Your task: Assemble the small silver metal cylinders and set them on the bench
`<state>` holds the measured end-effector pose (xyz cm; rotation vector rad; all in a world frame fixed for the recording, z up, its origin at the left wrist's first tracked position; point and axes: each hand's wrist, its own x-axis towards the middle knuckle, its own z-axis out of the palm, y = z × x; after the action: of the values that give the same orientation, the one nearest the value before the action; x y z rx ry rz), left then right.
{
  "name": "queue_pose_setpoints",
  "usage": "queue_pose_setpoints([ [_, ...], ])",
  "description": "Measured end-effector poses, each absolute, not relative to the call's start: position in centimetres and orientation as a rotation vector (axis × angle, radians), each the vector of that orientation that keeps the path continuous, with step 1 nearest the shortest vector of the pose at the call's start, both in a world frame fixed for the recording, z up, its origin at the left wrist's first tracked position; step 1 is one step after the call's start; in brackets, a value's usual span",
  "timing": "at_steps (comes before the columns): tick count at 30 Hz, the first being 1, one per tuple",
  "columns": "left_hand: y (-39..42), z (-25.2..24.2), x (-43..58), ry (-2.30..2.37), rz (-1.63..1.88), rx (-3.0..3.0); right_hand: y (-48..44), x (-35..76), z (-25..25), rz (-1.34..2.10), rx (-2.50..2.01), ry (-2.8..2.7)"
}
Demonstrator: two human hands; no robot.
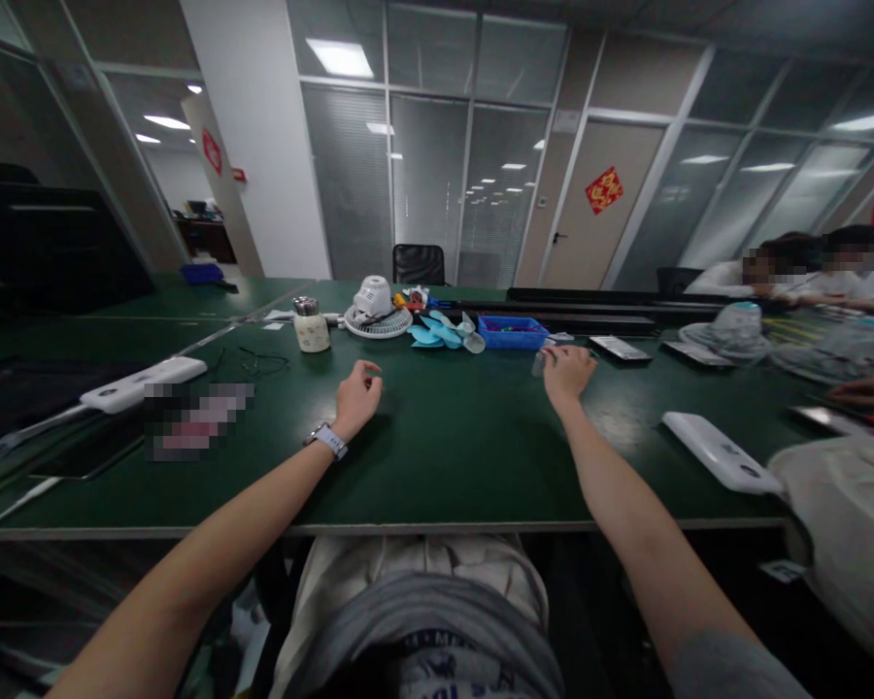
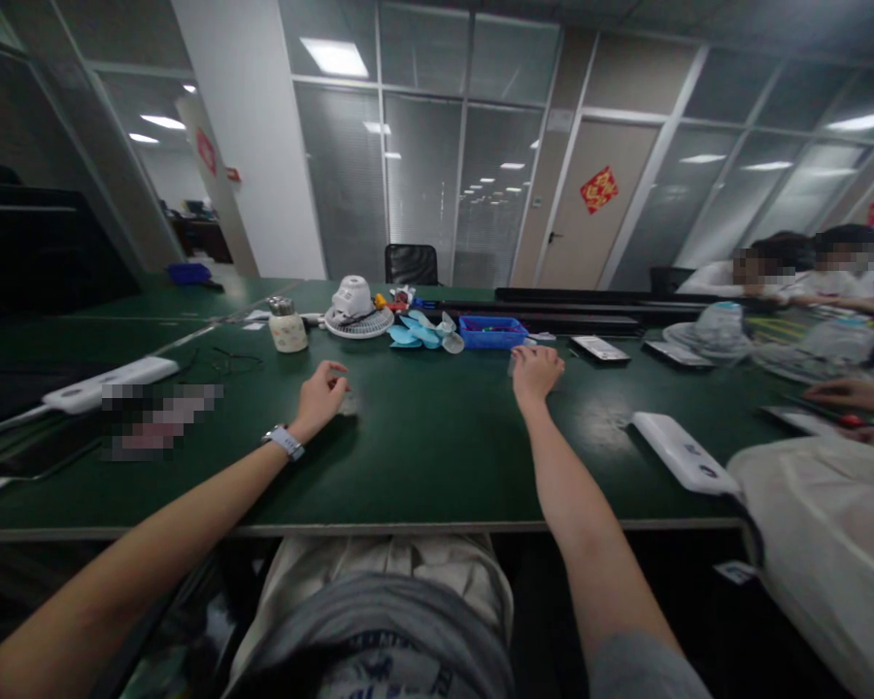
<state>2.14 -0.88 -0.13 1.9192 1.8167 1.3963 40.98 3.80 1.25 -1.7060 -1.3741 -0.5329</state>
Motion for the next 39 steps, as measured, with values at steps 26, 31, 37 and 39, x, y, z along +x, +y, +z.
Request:
queue_pose_setpoints([
  [26, -1.1, 0.1, 2.3, 1.792, 1.416, 1.9, 3.5, 46.9, 0.5, -0.314, -2.143, -0.881],
  [31, -1.0, 0.0, 2.3, 1.782, 1.418, 1.907, 3.2, 45.6, 0.1, -0.589, -1.941, -0.945],
  [37, -1.1, 0.1, 2.3, 1.81, 1.408, 1.897, 4.8, 41.8, -0.8, -0.451, -1.734, -1.424],
  [39, -1.1, 0.1, 2.3, 1.813, 1.415, 1.898, 5.6, 40.9, -1.4, -0.307, -1.834, -1.447],
])
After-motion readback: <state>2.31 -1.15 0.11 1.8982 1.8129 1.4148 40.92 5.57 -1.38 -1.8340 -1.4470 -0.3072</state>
